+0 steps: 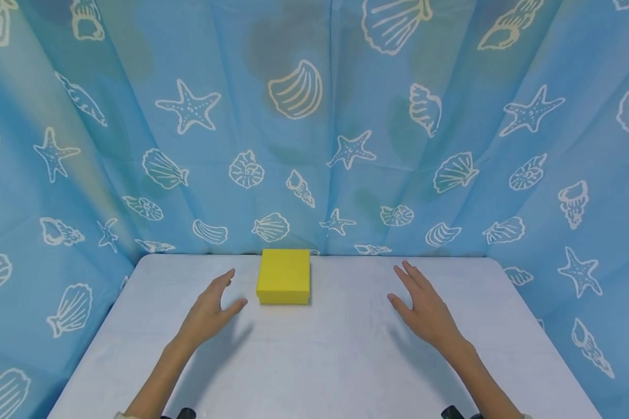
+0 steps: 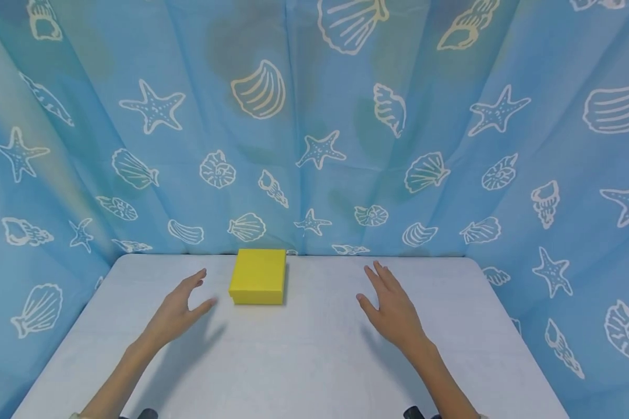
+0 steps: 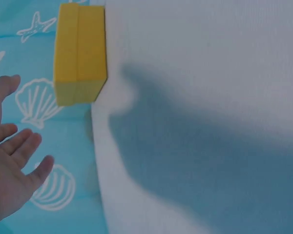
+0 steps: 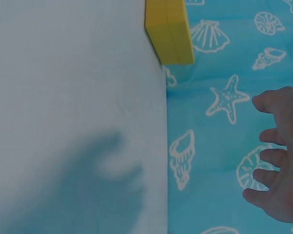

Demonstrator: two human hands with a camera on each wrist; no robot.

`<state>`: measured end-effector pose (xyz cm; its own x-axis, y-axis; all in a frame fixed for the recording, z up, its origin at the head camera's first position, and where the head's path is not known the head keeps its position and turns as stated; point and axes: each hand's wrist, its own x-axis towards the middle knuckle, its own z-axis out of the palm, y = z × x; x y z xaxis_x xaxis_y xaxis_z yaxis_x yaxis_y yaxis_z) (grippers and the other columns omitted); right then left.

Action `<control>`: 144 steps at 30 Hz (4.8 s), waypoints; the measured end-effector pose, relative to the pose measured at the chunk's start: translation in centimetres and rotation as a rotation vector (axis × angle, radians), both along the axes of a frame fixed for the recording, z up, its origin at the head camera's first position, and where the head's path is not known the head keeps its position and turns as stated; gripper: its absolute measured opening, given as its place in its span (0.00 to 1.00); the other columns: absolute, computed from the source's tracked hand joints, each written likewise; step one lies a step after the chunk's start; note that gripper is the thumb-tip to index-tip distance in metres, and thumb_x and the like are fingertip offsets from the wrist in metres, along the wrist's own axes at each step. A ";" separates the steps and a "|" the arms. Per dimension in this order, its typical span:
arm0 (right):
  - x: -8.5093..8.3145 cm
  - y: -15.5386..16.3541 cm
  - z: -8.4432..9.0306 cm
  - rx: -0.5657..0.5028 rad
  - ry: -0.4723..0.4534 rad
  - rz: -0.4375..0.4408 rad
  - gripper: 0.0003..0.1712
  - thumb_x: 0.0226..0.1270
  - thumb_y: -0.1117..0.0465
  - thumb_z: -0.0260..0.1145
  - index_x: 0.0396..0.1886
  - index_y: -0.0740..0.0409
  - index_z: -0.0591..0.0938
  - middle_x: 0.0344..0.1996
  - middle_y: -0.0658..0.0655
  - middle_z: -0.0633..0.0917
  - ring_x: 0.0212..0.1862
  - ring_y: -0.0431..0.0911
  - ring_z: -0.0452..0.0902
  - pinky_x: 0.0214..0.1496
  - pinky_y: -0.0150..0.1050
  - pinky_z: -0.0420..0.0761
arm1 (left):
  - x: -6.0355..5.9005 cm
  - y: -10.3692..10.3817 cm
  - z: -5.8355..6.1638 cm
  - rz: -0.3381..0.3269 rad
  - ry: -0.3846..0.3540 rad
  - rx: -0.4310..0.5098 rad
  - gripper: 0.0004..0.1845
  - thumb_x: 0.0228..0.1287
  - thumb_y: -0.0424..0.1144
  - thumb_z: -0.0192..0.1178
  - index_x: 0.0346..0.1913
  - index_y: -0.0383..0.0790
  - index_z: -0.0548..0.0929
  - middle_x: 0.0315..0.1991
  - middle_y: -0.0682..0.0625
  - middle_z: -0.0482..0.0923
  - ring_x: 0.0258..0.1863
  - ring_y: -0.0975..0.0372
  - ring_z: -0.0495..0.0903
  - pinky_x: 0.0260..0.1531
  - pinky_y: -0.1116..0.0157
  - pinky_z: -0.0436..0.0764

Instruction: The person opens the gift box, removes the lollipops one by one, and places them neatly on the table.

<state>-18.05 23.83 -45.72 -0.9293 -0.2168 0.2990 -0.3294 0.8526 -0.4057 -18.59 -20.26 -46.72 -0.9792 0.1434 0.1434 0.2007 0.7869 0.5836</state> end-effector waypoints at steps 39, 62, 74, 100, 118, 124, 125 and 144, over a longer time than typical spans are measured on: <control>-4.9 -14.2 -5.3 -0.467 -0.352 0.114 0.36 0.69 0.60 0.68 0.75 0.57 0.67 0.71 0.59 0.69 0.65 0.60 0.73 0.61 0.51 0.76 | -3.5 2.9 -4.0 -0.027 -0.173 0.352 0.39 0.68 0.36 0.64 0.77 0.33 0.57 0.69 0.31 0.65 0.61 0.41 0.74 0.56 0.48 0.76; -6.7 -15.8 -6.2 -0.612 -0.451 0.144 0.43 0.66 0.65 0.70 0.77 0.59 0.62 0.68 0.65 0.72 0.58 0.57 0.80 0.53 0.41 0.81 | -4.7 4.0 -5.1 0.012 -0.192 0.398 0.40 0.67 0.34 0.63 0.78 0.38 0.57 0.73 0.36 0.62 0.58 0.43 0.78 0.56 0.52 0.77; -6.5 -15.6 -6.4 -0.610 -0.443 0.162 0.42 0.65 0.66 0.70 0.77 0.60 0.63 0.65 0.66 0.75 0.56 0.57 0.81 0.51 0.42 0.82 | -4.3 4.4 -5.1 0.046 -0.204 0.402 0.39 0.66 0.33 0.64 0.78 0.39 0.59 0.74 0.38 0.61 0.57 0.44 0.78 0.56 0.51 0.77; -5.0 -13.4 -6.4 -0.623 -0.421 0.134 0.41 0.64 0.67 0.71 0.75 0.60 0.65 0.64 0.66 0.75 0.57 0.59 0.80 0.54 0.44 0.81 | -3.0 5.9 -5.3 -0.019 -0.211 0.530 0.38 0.66 0.29 0.64 0.77 0.38 0.62 0.70 0.35 0.67 0.58 0.43 0.78 0.56 0.51 0.77; -3.2 -11.3 -6.5 -0.629 -0.448 0.097 0.41 0.64 0.67 0.71 0.76 0.57 0.65 0.65 0.65 0.75 0.55 0.58 0.81 0.52 0.44 0.82 | -1.5 7.7 -5.6 -0.035 -0.213 0.550 0.38 0.64 0.30 0.65 0.76 0.39 0.64 0.68 0.36 0.69 0.55 0.44 0.79 0.52 0.54 0.80; -2.5 -10.6 -6.6 -0.638 -0.432 0.091 0.41 0.63 0.68 0.71 0.75 0.57 0.67 0.64 0.65 0.76 0.55 0.58 0.81 0.52 0.44 0.82 | -1.0 8.2 -5.7 -0.063 -0.205 0.560 0.38 0.65 0.31 0.65 0.76 0.38 0.63 0.68 0.36 0.69 0.55 0.44 0.79 0.51 0.54 0.80; -2.4 -10.5 -6.6 -0.637 -0.426 0.094 0.41 0.63 0.68 0.71 0.75 0.57 0.67 0.64 0.65 0.76 0.55 0.58 0.81 0.52 0.44 0.82 | -1.0 8.3 -5.8 -0.065 -0.202 0.555 0.38 0.65 0.31 0.66 0.76 0.39 0.64 0.68 0.36 0.69 0.55 0.44 0.79 0.52 0.54 0.80; 0.1 -7.7 -6.7 -0.637 -0.424 0.079 0.41 0.62 0.67 0.72 0.75 0.54 0.68 0.63 0.64 0.77 0.52 0.55 0.82 0.49 0.39 0.82 | 0.9 10.6 -6.6 -0.148 -0.129 0.577 0.37 0.65 0.33 0.66 0.75 0.35 0.64 0.69 0.36 0.69 0.52 0.46 0.81 0.49 0.58 0.81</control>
